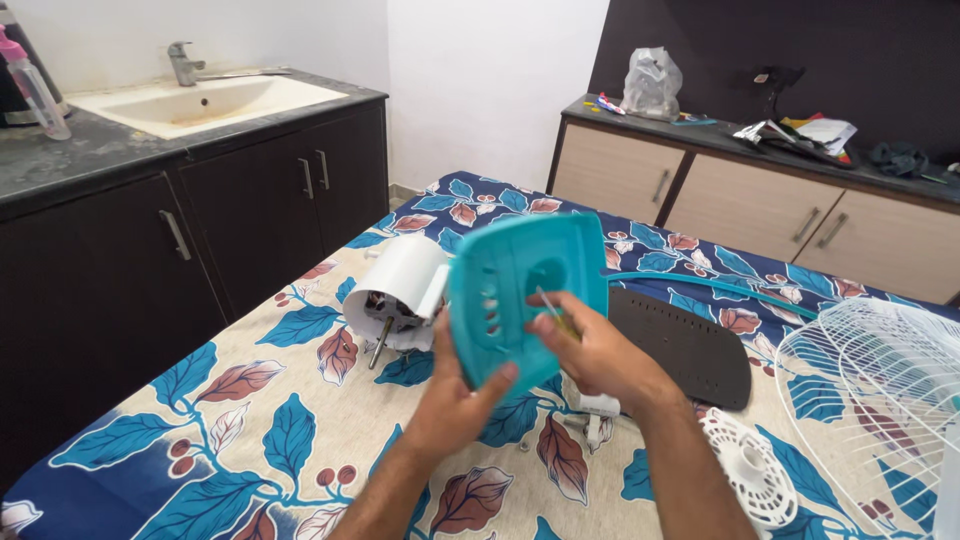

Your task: The person disassembles a teal LG table fan on a floral tablecloth. They use a yellow screwdriver to remove screws from the motor housing and rear control panel, then detach the back cover and remove internal components including the speed control switch and capacitor.

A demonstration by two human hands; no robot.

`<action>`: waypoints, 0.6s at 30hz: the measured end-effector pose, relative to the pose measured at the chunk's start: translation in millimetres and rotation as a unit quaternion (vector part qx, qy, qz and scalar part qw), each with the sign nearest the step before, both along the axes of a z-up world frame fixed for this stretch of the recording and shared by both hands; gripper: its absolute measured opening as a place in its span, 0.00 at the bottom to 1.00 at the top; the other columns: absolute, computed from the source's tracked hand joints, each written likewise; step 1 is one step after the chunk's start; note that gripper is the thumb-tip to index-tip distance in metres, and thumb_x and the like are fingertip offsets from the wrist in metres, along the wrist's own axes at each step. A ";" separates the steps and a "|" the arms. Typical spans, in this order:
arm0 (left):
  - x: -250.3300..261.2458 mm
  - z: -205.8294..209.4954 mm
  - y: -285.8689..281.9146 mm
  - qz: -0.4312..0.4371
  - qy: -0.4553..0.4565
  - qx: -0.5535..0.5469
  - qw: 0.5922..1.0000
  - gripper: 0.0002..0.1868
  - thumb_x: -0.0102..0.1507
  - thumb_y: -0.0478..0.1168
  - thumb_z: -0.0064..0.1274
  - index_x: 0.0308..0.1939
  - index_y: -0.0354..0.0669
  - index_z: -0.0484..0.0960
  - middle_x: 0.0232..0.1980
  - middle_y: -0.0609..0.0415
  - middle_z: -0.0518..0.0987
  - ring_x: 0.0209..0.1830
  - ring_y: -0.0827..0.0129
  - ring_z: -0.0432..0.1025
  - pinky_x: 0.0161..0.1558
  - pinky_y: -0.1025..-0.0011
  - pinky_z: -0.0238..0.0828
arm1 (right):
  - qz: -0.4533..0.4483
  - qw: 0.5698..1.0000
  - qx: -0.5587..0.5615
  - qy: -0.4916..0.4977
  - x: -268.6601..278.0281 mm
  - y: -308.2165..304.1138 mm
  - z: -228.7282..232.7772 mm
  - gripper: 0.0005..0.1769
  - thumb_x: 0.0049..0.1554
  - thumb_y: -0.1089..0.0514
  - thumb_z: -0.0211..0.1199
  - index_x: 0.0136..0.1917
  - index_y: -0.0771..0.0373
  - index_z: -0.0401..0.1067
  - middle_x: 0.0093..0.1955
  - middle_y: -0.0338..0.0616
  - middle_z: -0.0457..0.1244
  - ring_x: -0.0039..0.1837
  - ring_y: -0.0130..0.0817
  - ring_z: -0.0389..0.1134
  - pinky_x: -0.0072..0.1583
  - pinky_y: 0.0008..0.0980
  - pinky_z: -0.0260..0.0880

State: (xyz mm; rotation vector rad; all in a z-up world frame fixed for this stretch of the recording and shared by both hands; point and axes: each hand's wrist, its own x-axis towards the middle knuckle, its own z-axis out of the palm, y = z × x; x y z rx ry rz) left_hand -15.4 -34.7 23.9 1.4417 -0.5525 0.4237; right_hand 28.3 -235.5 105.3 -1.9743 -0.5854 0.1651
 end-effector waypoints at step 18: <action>-9.3 7.1 3.0 0.118 0.087 0.208 0.967 0.28 0.63 0.47 0.56 0.66 0.45 0.74 0.66 0.50 0.79 0.64 0.61 0.75 0.51 0.63 0.77 | -0.286 0.904 -0.256 -0.189 -2.9 13.9 36.3 0.23 0.56 0.40 0.66 0.48 0.63 0.74 0.42 0.60 0.70 0.49 0.59 0.73 0.52 0.54 0.71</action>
